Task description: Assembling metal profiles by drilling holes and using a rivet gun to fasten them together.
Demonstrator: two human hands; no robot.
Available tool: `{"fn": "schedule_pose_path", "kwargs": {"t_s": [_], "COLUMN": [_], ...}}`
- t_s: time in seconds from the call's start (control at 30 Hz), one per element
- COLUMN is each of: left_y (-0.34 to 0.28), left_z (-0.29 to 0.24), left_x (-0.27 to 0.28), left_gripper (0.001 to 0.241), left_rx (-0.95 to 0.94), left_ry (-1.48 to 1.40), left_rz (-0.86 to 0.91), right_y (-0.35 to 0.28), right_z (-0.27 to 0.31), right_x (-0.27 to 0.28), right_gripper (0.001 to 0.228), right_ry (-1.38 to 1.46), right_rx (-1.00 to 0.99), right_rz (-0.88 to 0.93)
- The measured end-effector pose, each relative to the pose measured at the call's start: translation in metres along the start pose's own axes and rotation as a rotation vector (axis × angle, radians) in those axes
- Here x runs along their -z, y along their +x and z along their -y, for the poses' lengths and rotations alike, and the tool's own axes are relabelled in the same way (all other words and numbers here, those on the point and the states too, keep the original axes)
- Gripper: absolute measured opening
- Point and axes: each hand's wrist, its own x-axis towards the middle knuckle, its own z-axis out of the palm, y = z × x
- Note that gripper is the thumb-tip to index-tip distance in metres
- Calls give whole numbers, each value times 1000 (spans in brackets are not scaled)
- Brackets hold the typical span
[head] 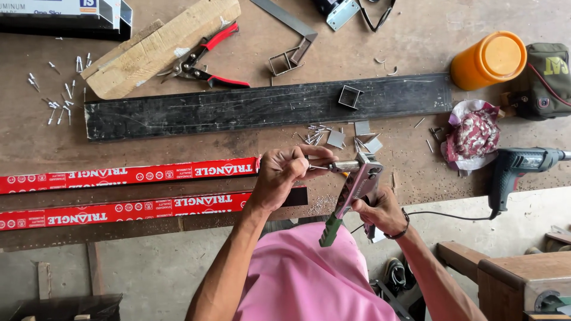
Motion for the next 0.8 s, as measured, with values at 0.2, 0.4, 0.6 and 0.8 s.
{"fn": "schedule_pose_path", "kwargs": {"t_s": [0.2, 0.4, 0.6, 0.8], "left_y": [3, 17, 40, 39], "left_z": [-8, -35, -18, 37], "left_x": [3, 13, 32, 71], "left_gripper": [25, 27, 22, 7], "left_rx": [27, -41, -79, -140], "left_ry": [67, 828, 1021, 984], "left_rz": [32, 289, 365, 160], "right_y": [5, 0, 2, 29], "right_z": [30, 78, -14, -51], "right_x": [0, 2, 23, 17], "right_gripper": [48, 25, 21, 22], "right_ry": [-46, -431, -617, -854], "right_rx": [-19, -164, 61, 514], "right_rz": [47, 438, 230, -43]}}
